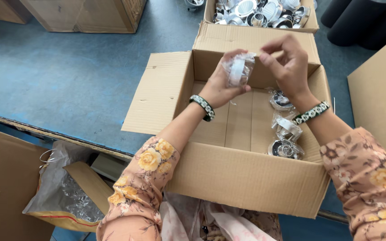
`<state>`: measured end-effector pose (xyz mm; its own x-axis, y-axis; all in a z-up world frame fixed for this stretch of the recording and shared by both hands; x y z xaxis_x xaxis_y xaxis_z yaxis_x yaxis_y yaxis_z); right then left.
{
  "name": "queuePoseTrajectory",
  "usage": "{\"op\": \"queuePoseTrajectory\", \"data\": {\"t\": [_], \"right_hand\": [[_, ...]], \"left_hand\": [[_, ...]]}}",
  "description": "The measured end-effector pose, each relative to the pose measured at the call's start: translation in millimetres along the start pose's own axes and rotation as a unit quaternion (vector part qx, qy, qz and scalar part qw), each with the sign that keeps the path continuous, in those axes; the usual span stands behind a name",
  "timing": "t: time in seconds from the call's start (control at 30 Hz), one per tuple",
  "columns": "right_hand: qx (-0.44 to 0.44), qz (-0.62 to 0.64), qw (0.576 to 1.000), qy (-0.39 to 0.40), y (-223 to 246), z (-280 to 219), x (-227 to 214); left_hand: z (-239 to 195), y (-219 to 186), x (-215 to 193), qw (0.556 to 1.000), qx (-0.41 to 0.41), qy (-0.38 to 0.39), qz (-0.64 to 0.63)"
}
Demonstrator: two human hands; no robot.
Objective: The person is packing light fixtures into a cardboard box by picking up individual metal fixture housings and placing them into divided compartments within the box.
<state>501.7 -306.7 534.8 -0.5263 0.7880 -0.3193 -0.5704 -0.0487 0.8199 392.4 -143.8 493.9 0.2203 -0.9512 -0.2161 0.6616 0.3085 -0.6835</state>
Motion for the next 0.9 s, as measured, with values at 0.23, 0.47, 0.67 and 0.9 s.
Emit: {"op": "queuePoseTrajectory", "data": {"t": [0.23, 0.47, 0.67, 0.9], "right_hand": [[0.002, -0.114, 0.993, -0.015, 36.4, -7.0, 19.5], [0.069, -0.002, 0.993, 0.091, 15.8, 3.6, 23.2], [0.161, 0.075, 0.981, 0.08, 0.2, -0.2, 23.6], [0.117, 0.072, 0.984, 0.114, -0.9, -0.3, 32.6]], "left_hand": [[5.1, -15.0, -8.1, 0.975, 0.053, 0.023, 0.215], [4.6, -14.6, -10.1, 0.971, 0.031, 0.055, 0.232], [4.2, -16.7, -11.6, 0.968, 0.01, 0.049, 0.246], [2.3, -16.7, -12.0, 0.936, 0.04, 0.034, 0.348]]}}
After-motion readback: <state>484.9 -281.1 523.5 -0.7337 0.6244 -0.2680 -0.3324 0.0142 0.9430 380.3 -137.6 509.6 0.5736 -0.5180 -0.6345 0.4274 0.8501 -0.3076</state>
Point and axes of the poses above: each hand's wrist, its own z-axis towards the middle knuckle, its own x-axis out of the palm, y = z × x, the point moved 4 cm from there along z, towards the middle knuckle, and after that the axes turned 13 degrees about x, right-handed, at the moved point
